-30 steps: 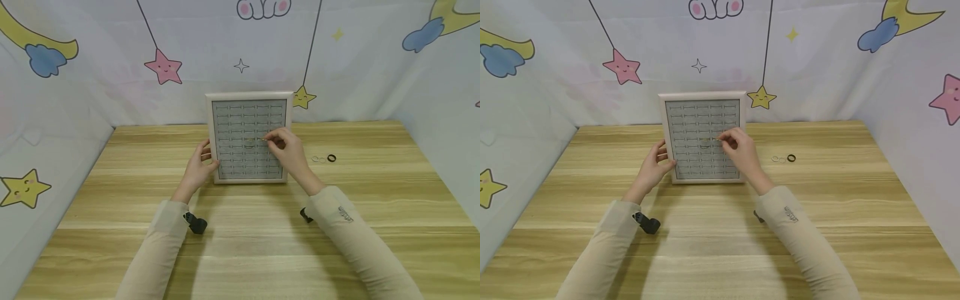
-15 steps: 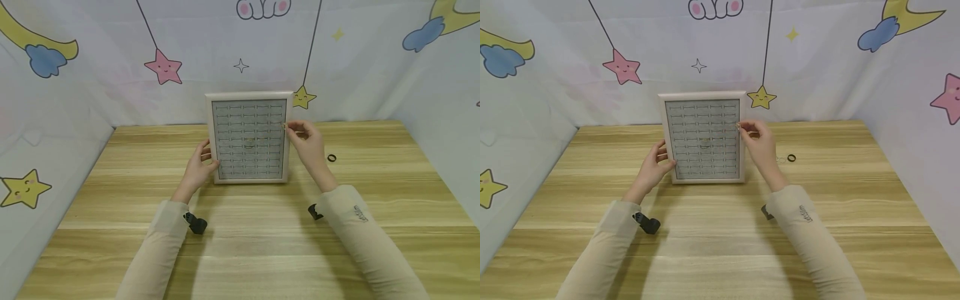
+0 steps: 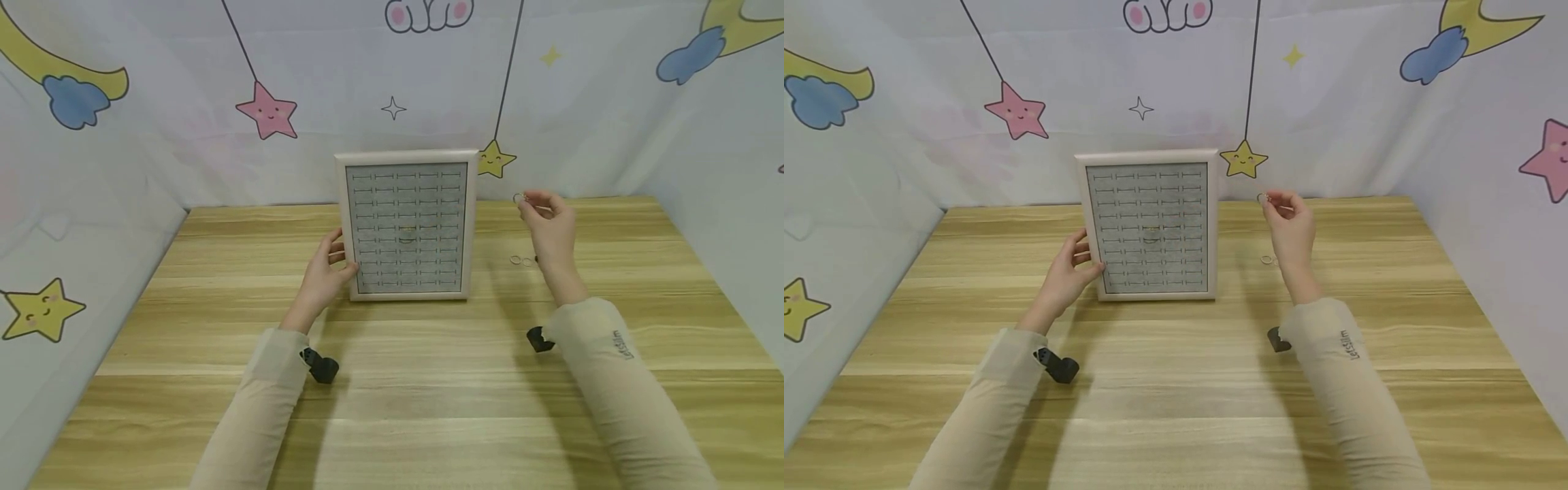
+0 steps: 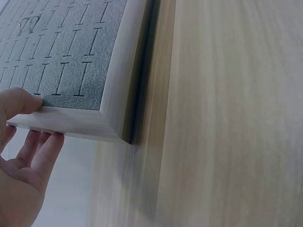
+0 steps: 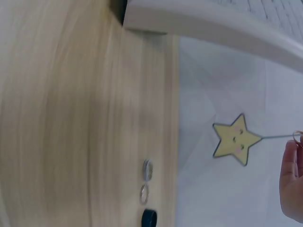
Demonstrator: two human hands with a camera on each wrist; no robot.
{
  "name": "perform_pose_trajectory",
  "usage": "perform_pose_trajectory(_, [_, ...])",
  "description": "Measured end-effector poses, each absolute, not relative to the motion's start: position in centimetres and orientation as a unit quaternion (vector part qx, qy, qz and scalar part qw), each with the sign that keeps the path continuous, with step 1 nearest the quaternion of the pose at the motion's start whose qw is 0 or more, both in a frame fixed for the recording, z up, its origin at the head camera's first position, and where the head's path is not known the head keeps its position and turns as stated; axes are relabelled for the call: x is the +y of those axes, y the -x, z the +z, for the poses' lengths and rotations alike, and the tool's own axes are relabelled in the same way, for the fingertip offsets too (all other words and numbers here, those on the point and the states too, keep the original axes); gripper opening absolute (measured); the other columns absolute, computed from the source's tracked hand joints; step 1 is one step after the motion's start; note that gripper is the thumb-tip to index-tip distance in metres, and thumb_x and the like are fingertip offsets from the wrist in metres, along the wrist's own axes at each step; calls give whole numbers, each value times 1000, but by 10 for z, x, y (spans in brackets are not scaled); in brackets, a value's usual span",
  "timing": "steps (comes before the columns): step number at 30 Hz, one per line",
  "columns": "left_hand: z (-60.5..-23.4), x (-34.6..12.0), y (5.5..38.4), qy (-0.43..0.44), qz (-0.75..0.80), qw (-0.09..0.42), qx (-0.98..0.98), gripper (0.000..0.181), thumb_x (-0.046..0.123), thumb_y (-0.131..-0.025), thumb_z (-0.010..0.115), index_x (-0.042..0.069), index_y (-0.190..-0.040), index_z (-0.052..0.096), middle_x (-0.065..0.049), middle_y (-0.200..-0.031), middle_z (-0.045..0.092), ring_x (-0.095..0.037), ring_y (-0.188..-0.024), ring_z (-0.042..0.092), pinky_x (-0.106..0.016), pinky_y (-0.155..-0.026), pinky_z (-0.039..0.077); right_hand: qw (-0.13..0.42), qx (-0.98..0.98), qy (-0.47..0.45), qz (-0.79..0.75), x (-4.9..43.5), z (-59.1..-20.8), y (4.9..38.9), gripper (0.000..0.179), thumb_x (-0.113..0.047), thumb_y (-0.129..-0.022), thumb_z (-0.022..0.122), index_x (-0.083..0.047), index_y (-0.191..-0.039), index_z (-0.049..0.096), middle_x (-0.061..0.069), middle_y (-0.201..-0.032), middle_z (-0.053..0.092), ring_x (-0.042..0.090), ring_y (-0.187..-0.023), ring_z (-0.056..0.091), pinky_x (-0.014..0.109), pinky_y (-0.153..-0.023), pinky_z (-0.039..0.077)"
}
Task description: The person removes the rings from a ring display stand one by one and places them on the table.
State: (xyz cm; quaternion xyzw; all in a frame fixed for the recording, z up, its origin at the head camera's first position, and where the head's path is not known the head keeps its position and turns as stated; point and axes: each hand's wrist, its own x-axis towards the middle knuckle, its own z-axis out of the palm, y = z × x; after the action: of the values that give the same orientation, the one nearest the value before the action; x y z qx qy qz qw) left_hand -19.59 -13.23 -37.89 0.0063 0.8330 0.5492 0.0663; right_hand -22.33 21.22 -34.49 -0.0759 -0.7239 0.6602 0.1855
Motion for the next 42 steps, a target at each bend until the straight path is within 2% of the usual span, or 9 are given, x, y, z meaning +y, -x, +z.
perform_pose_trajectory(6, [-378, -133, 194, -9, 546, 65, 835, 73, 5, -92, 58, 18, -153, 19, -18, -147, 37, -34, -135, 40, -48, -106, 43, 149, -750, 122, 632, 234, -354, 224, 11, -10, -90, 62, -14, -100, 65, -12, -88, 53, -1, -77, 56, 6, -73, 50])
perform_pose_trajectory(11, [-377, -133, 193, -9, 548, 67, 834, 72, 5, -93, 58, 18, -153, 20, -19, -147, 36, -34, -136, 39, -49, -106, 43, 102, -809, 136, 563, 254, -365, 221, 32, -16, -93, 58, 0, -121, 59, -16, -88, 52, -6, -75, 56, 6, -72, 50])
perform_pose_trajectory(14, [-377, -132, 194, -9, 552, 67, 831, 72, 5, -93, 58, 18, -153, 20, -18, -147, 36, -34, -136, 39, -48, -106, 43, 78, -832, 139, 531, 264, -370, 219, 39, -17, -94, 56, 4, -126, 56, -16, -87, 52, -8, -72, 57, 8, -72, 51])
perform_pose_trajectory(23, [-379, -132, 195, -10, 551, 68, 832, 73, 5, -93, 58, 19, -153, 19, -18, -147, 36, -34, -136, 39, -48, -106, 43, 33, -843, 152, 515, 284, -383, 216, 38, -9, -94, 55, 9, -128, 54, -26, -71, 50, -14, -65, 54, 4, -67, 49])
perform_pose_trajectory(30, [-379, -132, 195, -7, 552, 67, 831, 73, 5, -93, 58, 20, -153, 20, -17, -147, 36, -33, -135, 40, -48, -106, 44, -4, -849, 193, 491, 293, -392, 215, 39, -12, -93, 55, 7, -127, 56, -22, -74, 50, -10, -67, 50, 5, -64, 48])
perform_pose_trajectory(37, [-380, -133, 195, -10, 557, 68, 827, 72, 5, -93, 58, 20, -153, 20, -17, -147, 36, -33, -135, 40, -48, -105, 44, -25, -825, 198, 529, 300, -399, 215, 41, -4, -92, 54, 15, -128, 50, -27, -60, 49, -12, -58, 53, 6, -59, 50])
perform_pose_trajectory(42, [-380, -133, 195, -12, 557, 67, 828, 72, 5, -93, 58, 20, -152, 20, -18, -147, 36, -33, -135, 40, -48, -106, 44, -47, -825, 208, 523, 302, -401, 217, 41, -3, -93, 53, 16, -129, 48, -27, -59, 48, -12, -55, 54, 7, -59, 51])
